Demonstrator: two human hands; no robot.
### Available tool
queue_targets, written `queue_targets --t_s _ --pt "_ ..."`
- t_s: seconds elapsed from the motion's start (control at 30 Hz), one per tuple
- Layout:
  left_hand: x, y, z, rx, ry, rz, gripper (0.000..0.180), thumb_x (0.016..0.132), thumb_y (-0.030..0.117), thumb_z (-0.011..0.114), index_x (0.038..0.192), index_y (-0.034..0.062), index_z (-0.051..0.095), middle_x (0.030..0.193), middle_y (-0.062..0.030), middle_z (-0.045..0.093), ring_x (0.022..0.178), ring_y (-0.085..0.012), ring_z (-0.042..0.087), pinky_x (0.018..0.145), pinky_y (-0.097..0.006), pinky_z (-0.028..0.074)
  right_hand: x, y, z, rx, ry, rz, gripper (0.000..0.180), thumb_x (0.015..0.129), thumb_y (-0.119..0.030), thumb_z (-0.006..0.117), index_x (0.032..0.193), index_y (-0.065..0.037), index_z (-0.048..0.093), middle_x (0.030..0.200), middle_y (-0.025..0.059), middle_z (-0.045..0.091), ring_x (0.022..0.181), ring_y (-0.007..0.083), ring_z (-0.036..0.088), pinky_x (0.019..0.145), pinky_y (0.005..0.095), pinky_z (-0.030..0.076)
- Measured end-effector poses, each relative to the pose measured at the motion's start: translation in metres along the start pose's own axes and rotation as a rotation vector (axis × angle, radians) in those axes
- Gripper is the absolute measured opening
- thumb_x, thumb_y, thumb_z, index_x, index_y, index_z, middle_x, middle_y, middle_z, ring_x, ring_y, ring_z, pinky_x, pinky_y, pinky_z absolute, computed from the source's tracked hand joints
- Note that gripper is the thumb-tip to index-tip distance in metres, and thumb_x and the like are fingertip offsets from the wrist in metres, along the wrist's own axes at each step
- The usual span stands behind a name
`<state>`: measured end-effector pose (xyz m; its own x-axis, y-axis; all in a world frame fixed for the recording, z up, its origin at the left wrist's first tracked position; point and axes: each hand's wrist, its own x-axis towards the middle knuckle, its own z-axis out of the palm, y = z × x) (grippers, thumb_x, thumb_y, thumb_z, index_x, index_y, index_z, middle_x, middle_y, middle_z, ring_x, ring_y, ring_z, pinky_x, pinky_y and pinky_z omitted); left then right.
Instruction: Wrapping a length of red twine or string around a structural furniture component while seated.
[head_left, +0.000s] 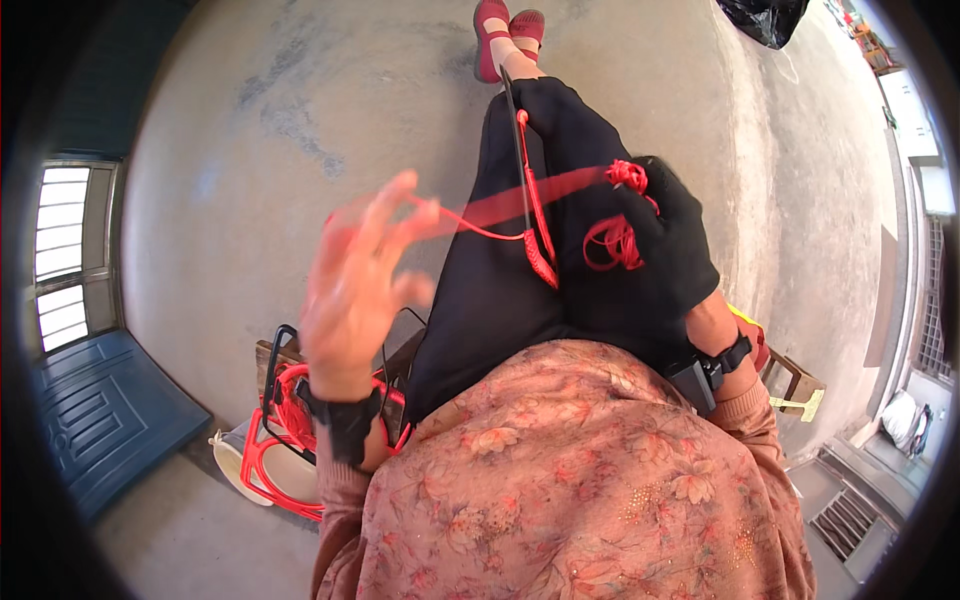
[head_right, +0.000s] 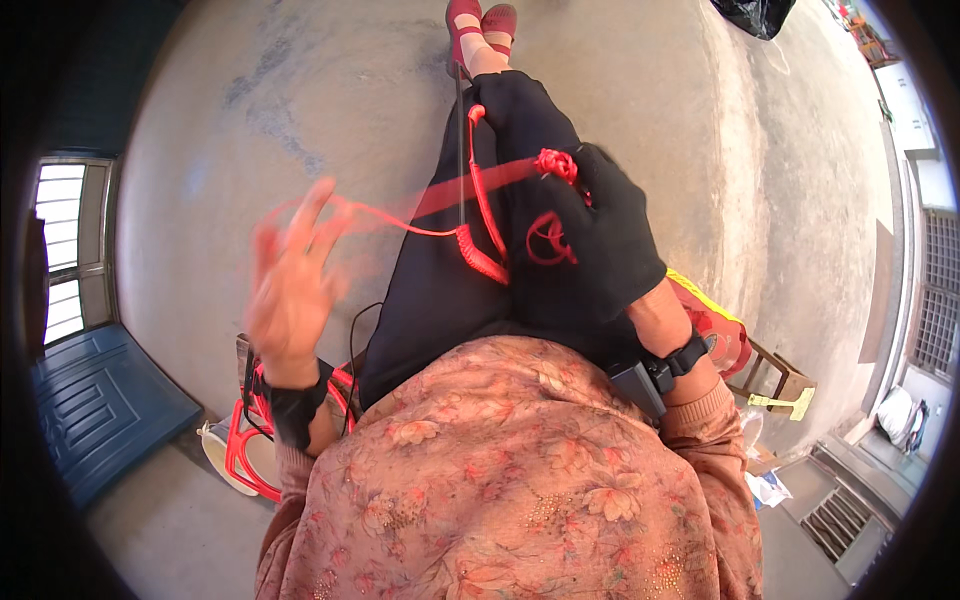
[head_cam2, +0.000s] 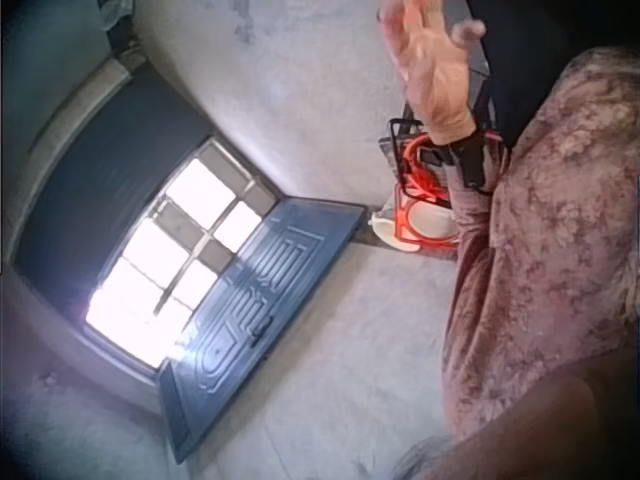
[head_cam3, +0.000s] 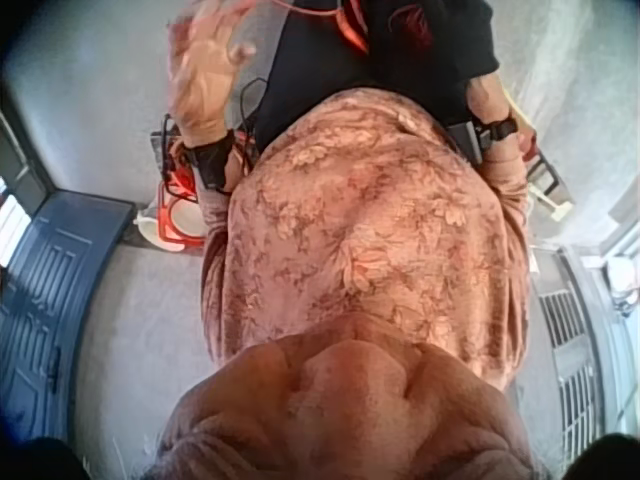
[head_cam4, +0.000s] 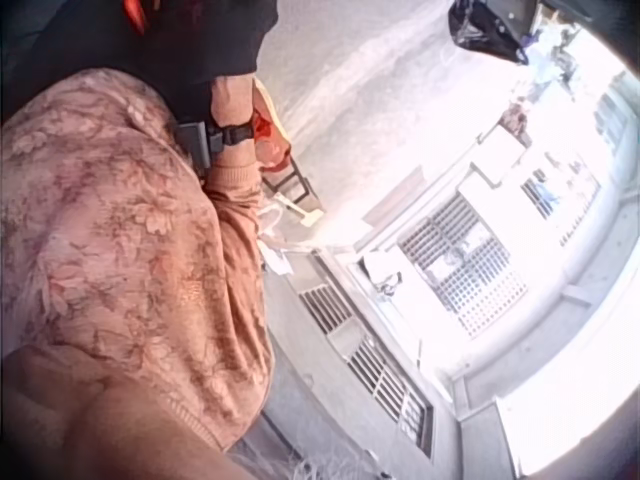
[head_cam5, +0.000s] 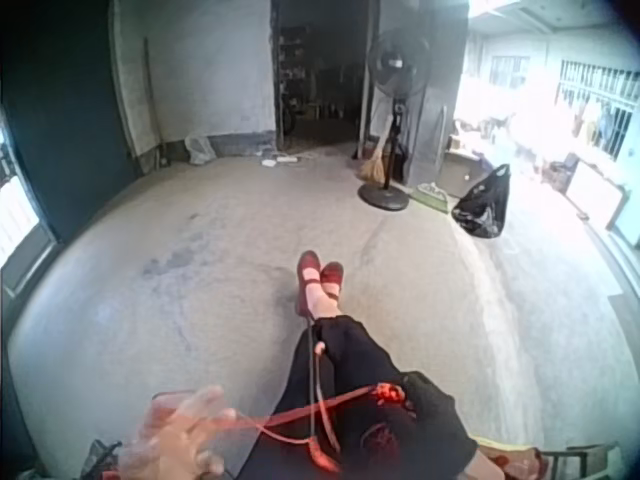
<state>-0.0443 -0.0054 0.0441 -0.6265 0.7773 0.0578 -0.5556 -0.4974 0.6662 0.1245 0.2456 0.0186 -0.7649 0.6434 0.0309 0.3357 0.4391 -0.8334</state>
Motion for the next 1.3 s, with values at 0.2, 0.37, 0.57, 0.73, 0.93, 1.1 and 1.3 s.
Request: queue_targets --t_s 0.2,0.37,0.57,0.73,0.93,1.1,1.3 --pt "0.032 -0.075 -0.030 0.345 0.167 -0.397 0.041 0.090 0.009 0.060 0.129 0.0027 0.052 0.123 -0.0121 0.059 0.100 -0.0199 0.062 0.070 -0.029 0.055 0.005 -0.006 0.036 -0.148 -0.069 -0.061 0.024 0.083 -0.025 0.070 0.097 -0.006 0.068 0.090 0.0112 0.063 0.076 0.0190 0.064 0.070 0.0315 0.050" --pt "0.041 -0.085 -0.009 0.985 -0.062 -0.558 0.020 0.090 0.011 0.060 0.104 -0.0040 0.063 0.082 -0.0039 0.067 0.062 -0.0080 0.060 0.051 -0.024 0.049 0.005 -0.001 0.057 0.354 -0.279 0.231 0.031 0.085 -0.025 0.068 0.107 -0.004 0.064 0.097 0.0114 0.066 0.079 0.0157 0.065 0.073 0.0303 0.051" --pt "0.030 -0.079 -0.024 0.750 0.136 -0.542 0.018 0.094 0.014 0.057 0.106 0.0008 0.059 0.098 -0.0081 0.066 0.075 -0.0112 0.064 0.051 -0.026 0.051 0.008 0.007 0.043 0.416 -0.207 0.224 0.040 0.087 -0.027 0.066 0.117 -0.002 0.058 0.103 0.0124 0.067 0.084 0.0193 0.066 0.077 0.0310 0.051" --pt "0.025 -0.004 -0.031 0.056 0.291 -0.442 0.030 0.095 0.030 0.058 0.116 0.0076 0.056 0.110 -0.0093 0.065 0.091 -0.0205 0.066 0.061 -0.030 0.054 0.020 -0.007 0.032 0.166 -0.040 0.037 0.044 0.083 -0.031 0.070 0.114 -0.003 0.060 0.110 0.0131 0.064 0.100 0.0239 0.064 0.085 0.0331 0.049" --pt "0.002 0.139 0.042 -0.274 -0.252 -0.172 0.013 0.099 0.019 0.047 0.093 0.0077 0.049 0.070 -0.0008 0.048 0.061 -0.0070 0.045 0.058 -0.023 0.039 0.037 -0.044 0.056 -0.403 -0.226 -0.810 0.035 0.085 -0.022 0.070 0.111 -0.003 0.059 0.117 0.0092 0.060 0.107 0.0208 0.059 0.090 0.0324 0.048" --pt "-0.011 0.188 0.025 0.082 0.085 0.333 0.012 0.100 0.015 0.045 0.090 0.0084 0.044 0.067 0.0014 0.041 0.056 -0.0054 0.035 0.044 -0.023 0.027 0.038 -0.049 0.032 0.561 -0.620 -0.154 0.019 0.090 -0.020 0.058 0.096 -0.002 0.060 0.095 0.0106 0.060 0.084 0.0192 0.062 0.080 0.0304 0.050" --pt "0.016 0.037 -0.009 0.550 0.444 0.012 0.033 0.083 0.010 0.063 0.112 -0.0034 0.054 0.073 0.0002 0.053 0.060 -0.0079 0.051 0.057 -0.021 0.044 0.009 -0.057 0.002 1.150 -0.528 0.330 0.011 0.095 -0.013 0.052 0.094 -0.002 0.055 0.071 0.0040 0.057 0.063 0.0118 0.055 0.062 0.0251 0.046"
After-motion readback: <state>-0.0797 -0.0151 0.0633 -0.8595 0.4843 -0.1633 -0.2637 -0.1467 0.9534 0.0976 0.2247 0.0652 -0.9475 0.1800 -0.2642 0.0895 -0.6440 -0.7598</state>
